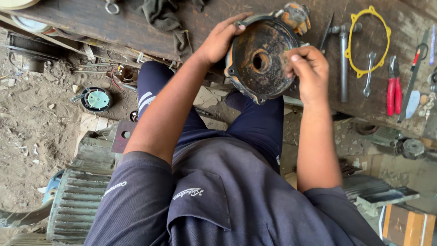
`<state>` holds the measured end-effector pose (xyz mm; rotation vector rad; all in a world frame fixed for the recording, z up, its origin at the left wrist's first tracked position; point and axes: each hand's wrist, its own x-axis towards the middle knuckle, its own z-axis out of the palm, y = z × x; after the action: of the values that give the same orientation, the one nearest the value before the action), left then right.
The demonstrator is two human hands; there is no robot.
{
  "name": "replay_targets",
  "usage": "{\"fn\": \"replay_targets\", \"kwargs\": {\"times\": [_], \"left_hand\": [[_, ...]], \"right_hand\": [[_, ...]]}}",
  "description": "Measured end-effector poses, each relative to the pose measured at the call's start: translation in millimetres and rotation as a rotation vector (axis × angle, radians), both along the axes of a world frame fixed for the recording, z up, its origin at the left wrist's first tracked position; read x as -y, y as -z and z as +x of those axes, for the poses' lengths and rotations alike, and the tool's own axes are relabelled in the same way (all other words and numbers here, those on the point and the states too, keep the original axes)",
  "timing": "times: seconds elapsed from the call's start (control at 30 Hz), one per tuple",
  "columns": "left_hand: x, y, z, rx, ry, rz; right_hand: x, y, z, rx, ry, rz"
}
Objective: The person holds a yellow rubber gasket against a rusty pump cover, trims it to shape with scissors, and fits it over the cover's studs. They then pick up a small tool, scrape at the inside of the pump housing, and set the cover down on the workbench.
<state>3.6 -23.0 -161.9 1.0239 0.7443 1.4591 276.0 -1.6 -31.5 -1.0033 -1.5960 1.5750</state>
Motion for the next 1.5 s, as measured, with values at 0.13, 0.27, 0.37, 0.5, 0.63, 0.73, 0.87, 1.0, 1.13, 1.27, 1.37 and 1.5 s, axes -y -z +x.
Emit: {"fn": "replay_targets", "kwargs": {"times": [0.13, 0.27, 0.37, 0.5, 0.63, 0.73, 0.87, 1.0, 1.13, 1.27, 1.37, 1.5], "left_hand": [[2.5, -1.9, -1.6, 0.023, 0.027, -0.003], [4.3, -4.0, -2.4, 0.017, 0.01, -0.039], [5.0, -4.7, -3.1, 0.037, 0.011, -0.056], [4.9, -2.9, -3.2, 0.077, 0.02, -0.082], [3.1, -0.3, -1.7, 0.097, 0.025, -0.077], [3.1, 0.5, -0.7, 0.088, 0.019, -0.069], [2.3, -0.4, -0.9, 0.089, 0.031, -0.066], [2.8, -0.8, 1.8, 0.073, 0.005, -0.108], [12.6, -5.5, 13.2, -0.066, -0.164, -0.078], [47.1, -21.8, 31.6, -0.38, -0.413, -0.232], [80.1, -41.3, 44.4, -0.422, -0.46, -0.272], [106.0, -64.2, 39.6, -0.415, -0.383, -0.359]], "right_hand": [[5.7, 2.8, 24.1, -0.074, 0.112, -0.111], [5.9, 9.3, 14.3, 0.056, 0.092, 0.097], [10.3, 7.9, -4.5, 0.293, -0.024, 0.495], [9.3, -1.0, -30.3, 0.669, -0.279, 0.778], [-7.3, -11.2, -44.5, 0.815, -0.348, 0.962], [-17.9, -19.7, -40.0, 0.785, -0.419, 1.041], [-20.8, -28.6, -25.6, 0.702, -0.348, 0.918], [-11.9, -29.2, -15.3, 0.709, -0.206, 0.78], [7.6, -20.9, -5.7, 0.398, -0.009, 0.447], [20.9, -16.8, 11.8, 0.343, 0.024, 0.545], [16.3, -19.4, 24.1, 0.257, -0.002, 0.528], [9.5, -20.5, 28.8, 0.157, -0.012, 0.369]]}}
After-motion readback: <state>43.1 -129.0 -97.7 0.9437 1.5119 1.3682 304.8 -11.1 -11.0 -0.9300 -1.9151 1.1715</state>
